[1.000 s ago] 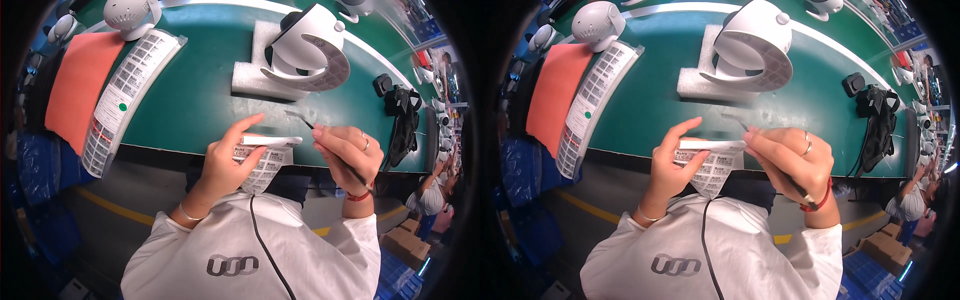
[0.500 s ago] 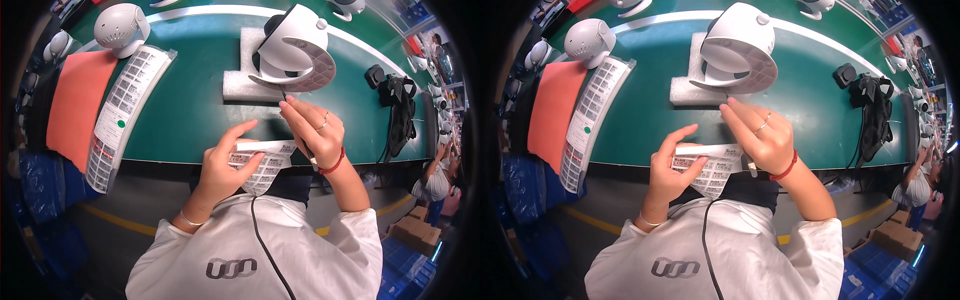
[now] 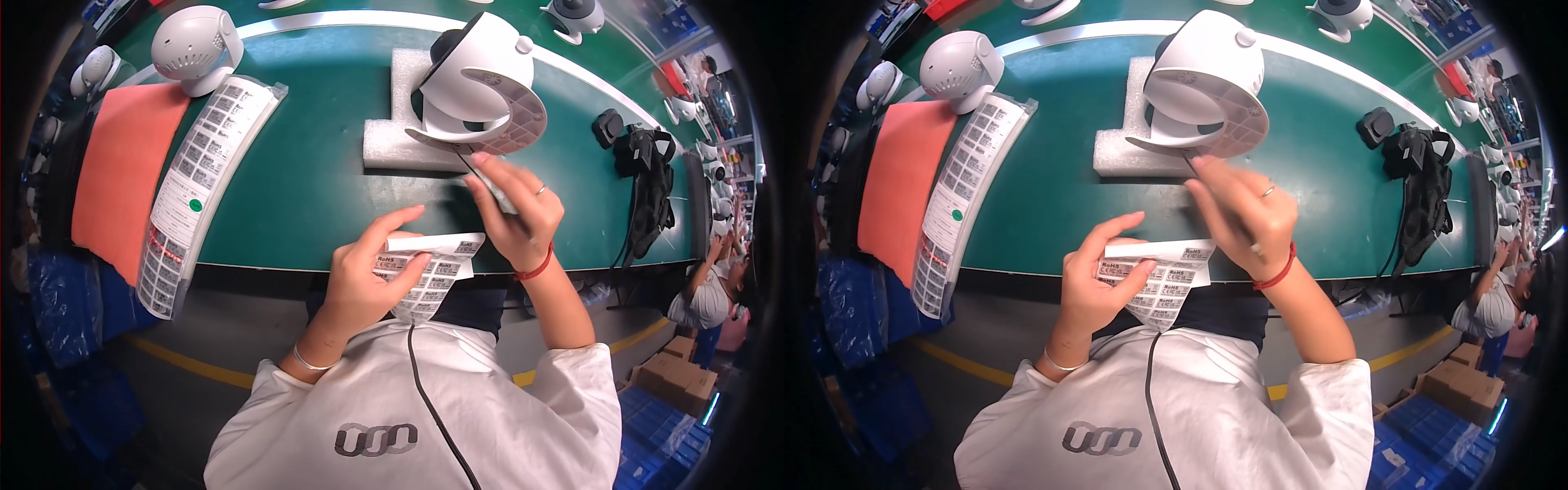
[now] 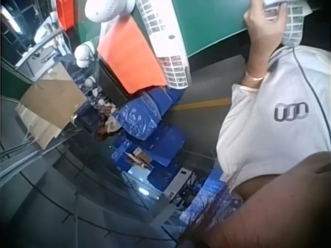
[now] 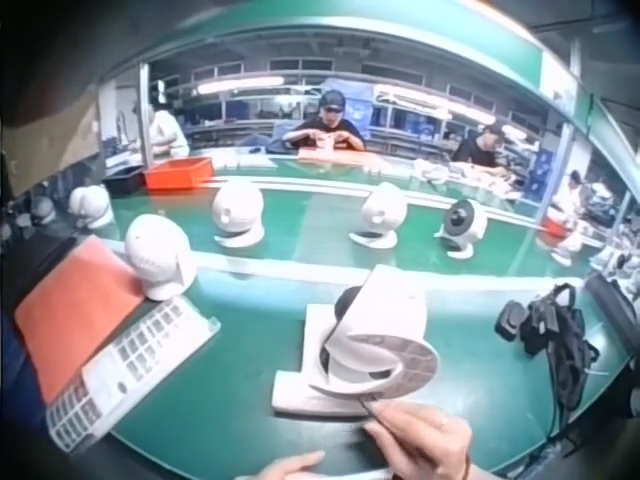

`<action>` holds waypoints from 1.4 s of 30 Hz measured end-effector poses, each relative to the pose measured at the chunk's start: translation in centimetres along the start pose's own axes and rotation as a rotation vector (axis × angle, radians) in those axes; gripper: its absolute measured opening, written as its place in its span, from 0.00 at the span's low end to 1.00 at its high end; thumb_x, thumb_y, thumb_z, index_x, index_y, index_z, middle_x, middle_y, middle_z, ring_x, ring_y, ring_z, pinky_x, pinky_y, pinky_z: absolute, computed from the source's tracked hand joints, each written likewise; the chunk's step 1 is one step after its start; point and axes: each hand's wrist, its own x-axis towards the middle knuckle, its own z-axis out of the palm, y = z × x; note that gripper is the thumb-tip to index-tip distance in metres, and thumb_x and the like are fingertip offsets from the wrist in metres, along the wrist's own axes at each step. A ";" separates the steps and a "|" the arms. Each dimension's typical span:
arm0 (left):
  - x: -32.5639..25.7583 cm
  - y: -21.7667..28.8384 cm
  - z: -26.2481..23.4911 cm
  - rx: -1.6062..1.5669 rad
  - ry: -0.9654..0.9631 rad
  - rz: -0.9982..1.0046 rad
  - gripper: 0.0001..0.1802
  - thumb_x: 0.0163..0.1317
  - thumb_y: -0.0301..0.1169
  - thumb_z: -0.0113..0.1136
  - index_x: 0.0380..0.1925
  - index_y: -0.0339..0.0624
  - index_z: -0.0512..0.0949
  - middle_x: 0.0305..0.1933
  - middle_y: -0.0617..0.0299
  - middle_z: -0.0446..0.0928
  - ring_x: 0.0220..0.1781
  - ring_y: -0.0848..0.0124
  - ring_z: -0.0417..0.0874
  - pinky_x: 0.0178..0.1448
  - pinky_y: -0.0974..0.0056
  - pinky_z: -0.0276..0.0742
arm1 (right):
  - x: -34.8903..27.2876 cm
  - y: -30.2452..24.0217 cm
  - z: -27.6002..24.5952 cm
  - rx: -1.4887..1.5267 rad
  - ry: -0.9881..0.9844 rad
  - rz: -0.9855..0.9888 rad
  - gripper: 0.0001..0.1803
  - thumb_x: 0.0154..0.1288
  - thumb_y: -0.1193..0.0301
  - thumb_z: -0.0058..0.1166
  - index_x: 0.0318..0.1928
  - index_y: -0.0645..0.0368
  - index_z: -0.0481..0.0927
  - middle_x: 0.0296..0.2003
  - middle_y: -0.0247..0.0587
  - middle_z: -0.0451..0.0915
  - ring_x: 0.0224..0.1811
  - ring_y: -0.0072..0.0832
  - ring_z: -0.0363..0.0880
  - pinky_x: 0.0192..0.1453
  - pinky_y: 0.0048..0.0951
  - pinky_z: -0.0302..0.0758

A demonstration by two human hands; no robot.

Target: Peel small labels from a sheet and apply them to security cameras on an assembly line.

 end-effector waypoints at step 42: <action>-0.5 0.2 -3.4 0.167 -0.057 0.115 0.18 0.51 0.27 0.70 0.45 0.46 0.82 0.37 0.57 0.85 0.38 0.63 0.88 0.41 0.64 0.82 | 16.4 6.6 -3.0 -0.388 -0.381 -0.277 0.11 0.53 0.73 0.66 0.34 0.56 0.75 0.21 0.40 0.78 0.23 0.42 0.78 0.27 0.36 0.73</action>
